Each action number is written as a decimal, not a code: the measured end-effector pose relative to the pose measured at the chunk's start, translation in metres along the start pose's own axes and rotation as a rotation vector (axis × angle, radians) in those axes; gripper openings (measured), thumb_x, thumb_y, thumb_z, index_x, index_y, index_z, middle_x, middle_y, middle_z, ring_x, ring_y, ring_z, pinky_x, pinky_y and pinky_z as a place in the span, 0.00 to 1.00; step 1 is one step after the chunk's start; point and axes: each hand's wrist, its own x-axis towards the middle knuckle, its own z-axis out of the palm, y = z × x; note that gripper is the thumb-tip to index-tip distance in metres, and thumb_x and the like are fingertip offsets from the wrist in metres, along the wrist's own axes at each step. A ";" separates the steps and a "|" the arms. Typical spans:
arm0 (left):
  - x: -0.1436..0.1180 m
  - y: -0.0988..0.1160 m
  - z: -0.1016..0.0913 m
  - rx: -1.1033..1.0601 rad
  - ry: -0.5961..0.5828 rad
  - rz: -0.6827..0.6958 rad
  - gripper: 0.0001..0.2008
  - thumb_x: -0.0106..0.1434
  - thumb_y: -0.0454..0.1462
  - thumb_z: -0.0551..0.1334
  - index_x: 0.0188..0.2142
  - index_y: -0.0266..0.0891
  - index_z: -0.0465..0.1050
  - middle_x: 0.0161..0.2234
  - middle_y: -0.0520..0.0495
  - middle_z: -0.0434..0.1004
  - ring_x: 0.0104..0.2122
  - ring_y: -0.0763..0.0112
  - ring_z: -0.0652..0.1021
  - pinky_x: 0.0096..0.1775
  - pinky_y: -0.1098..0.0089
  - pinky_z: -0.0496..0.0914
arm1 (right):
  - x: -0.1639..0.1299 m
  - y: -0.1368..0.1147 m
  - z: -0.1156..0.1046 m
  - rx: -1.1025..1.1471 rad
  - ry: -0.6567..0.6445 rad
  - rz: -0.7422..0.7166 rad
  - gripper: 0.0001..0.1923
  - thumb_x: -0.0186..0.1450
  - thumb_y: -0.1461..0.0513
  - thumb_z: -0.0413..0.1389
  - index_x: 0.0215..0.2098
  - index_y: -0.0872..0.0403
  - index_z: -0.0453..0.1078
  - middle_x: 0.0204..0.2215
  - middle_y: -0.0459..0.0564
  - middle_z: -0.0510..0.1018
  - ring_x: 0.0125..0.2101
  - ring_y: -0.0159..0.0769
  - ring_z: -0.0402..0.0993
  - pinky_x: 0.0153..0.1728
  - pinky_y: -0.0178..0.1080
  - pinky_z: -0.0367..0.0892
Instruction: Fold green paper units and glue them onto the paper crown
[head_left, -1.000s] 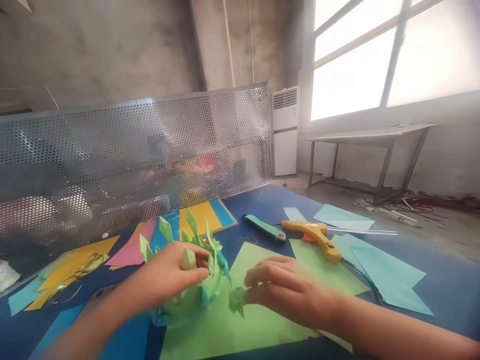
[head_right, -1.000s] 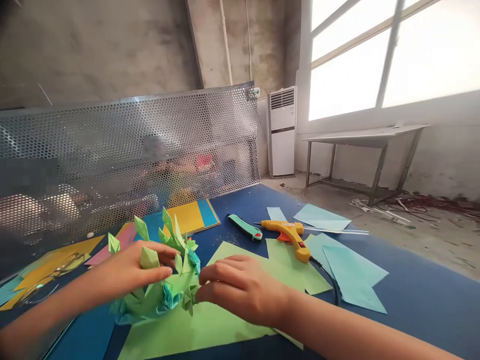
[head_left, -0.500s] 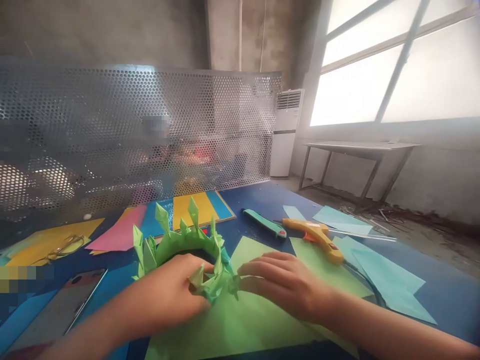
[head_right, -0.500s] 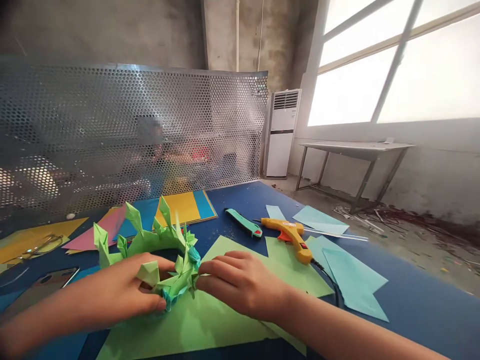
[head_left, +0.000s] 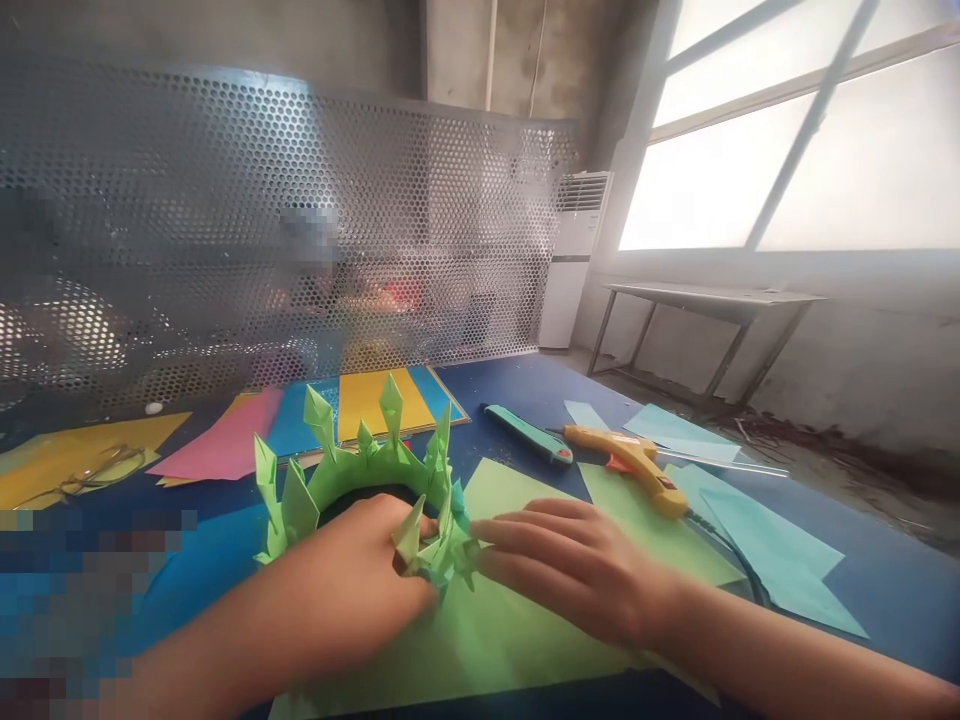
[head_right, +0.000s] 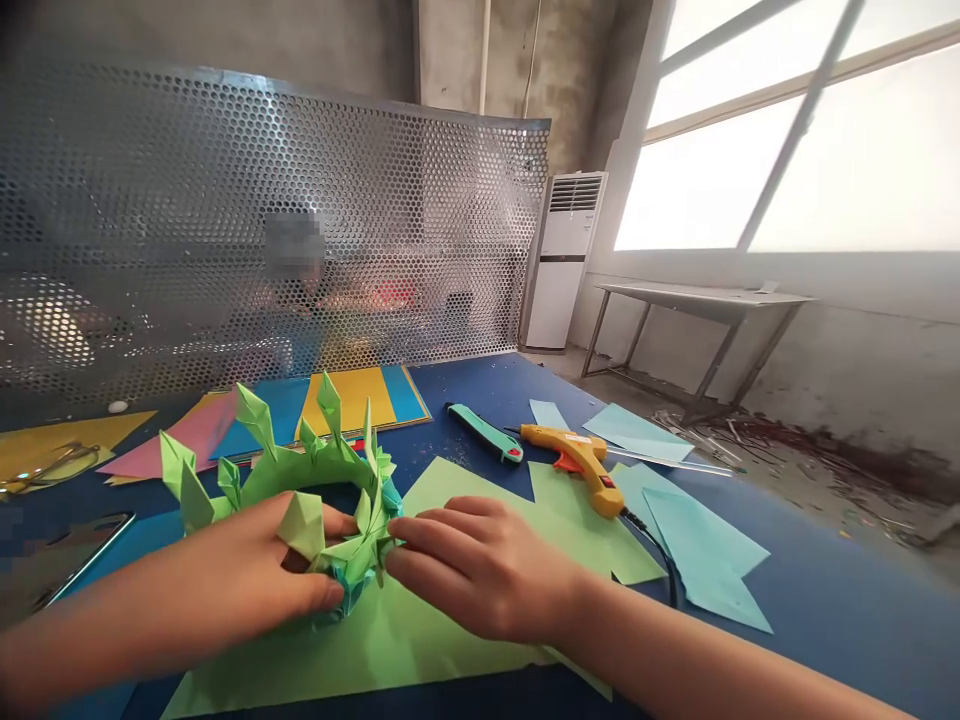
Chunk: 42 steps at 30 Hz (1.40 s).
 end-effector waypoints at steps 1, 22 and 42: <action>0.001 0.000 0.000 -0.008 -0.005 -0.002 0.16 0.54 0.41 0.63 0.43 0.47 0.78 0.37 0.50 0.84 0.41 0.54 0.79 0.40 0.66 0.71 | 0.000 0.000 0.000 -0.003 -0.007 0.004 0.19 0.76 0.69 0.41 0.38 0.61 0.73 0.36 0.56 0.86 0.30 0.36 0.81 0.28 0.37 0.74; 0.003 -0.003 -0.005 -0.016 -0.071 -0.171 0.20 0.55 0.40 0.63 0.49 0.45 0.74 0.53 0.46 0.80 0.50 0.48 0.77 0.39 0.62 0.70 | -0.006 0.002 0.009 -0.024 -0.073 0.007 0.17 0.75 0.69 0.43 0.41 0.59 0.74 0.38 0.55 0.85 0.34 0.35 0.81 0.32 0.37 0.74; 0.003 -0.008 -0.002 -0.056 -0.065 -0.118 0.11 0.54 0.41 0.60 0.38 0.44 0.74 0.37 0.47 0.79 0.35 0.56 0.78 0.29 0.65 0.63 | -0.002 0.000 0.012 -0.011 -0.075 0.009 0.17 0.76 0.69 0.41 0.42 0.61 0.73 0.37 0.57 0.85 0.32 0.37 0.81 0.30 0.37 0.74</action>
